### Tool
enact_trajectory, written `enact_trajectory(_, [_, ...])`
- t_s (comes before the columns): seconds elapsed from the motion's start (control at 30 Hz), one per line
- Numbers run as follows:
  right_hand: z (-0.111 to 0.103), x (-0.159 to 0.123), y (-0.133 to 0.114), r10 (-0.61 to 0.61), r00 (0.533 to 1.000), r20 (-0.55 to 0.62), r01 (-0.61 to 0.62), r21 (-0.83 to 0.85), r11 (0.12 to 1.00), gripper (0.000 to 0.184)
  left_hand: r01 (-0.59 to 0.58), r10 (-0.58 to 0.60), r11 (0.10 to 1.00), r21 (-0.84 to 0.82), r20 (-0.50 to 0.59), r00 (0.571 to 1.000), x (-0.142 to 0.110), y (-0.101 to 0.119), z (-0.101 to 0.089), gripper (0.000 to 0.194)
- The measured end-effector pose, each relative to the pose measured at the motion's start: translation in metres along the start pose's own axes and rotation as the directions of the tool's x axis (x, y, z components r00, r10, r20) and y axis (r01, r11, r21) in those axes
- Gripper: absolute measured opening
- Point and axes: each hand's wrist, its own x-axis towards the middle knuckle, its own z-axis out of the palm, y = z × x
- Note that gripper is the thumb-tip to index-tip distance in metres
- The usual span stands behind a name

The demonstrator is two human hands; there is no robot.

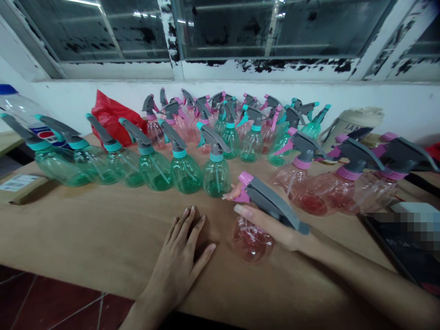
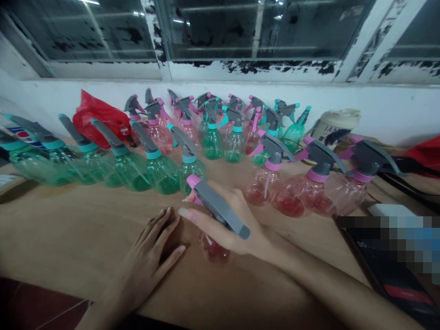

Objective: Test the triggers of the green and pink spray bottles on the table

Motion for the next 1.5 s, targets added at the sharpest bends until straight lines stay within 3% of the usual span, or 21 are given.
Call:
enact_trajectory(0.13, [0.0003,0.0022,0.0082,0.017,1.0,-0.021,-0.016,0.08,0.997,0.017,0.0,0.0,1.0,-0.012,0.02,1.0,-0.0003,-0.0005,0.0002,0.051])
enact_trajectory(0.33, [-0.0011,-0.0009,0.0006,0.019,1.0,0.003,-0.019,0.027,0.999,0.012,-0.001,0.001,1.0,-0.001,0.011,1.0,-0.0003,-0.0002,0.0007,0.049])
enact_trajectory(0.5, [0.0002,0.0002,0.0027,0.044,0.995,-0.092,-0.039,0.056,0.998,0.013,0.001,-0.001,1.0,0.007,0.015,1.0,-0.0008,-0.0002,0.0015,0.051])
enact_trajectory(0.97, [0.0013,-0.0022,0.0023,0.013,0.995,-0.097,-0.01,0.037,0.999,0.006,0.011,-0.01,1.0,-0.023,0.008,1.0,-0.001,-0.0001,0.0011,0.049])
enact_trajectory(1.5, [-0.0008,0.0004,0.001,0.005,0.998,-0.061,-0.004,0.022,1.0,0.01,0.009,-0.008,1.0,-0.025,0.021,1.0,-0.0002,0.0007,-0.0004,0.049])
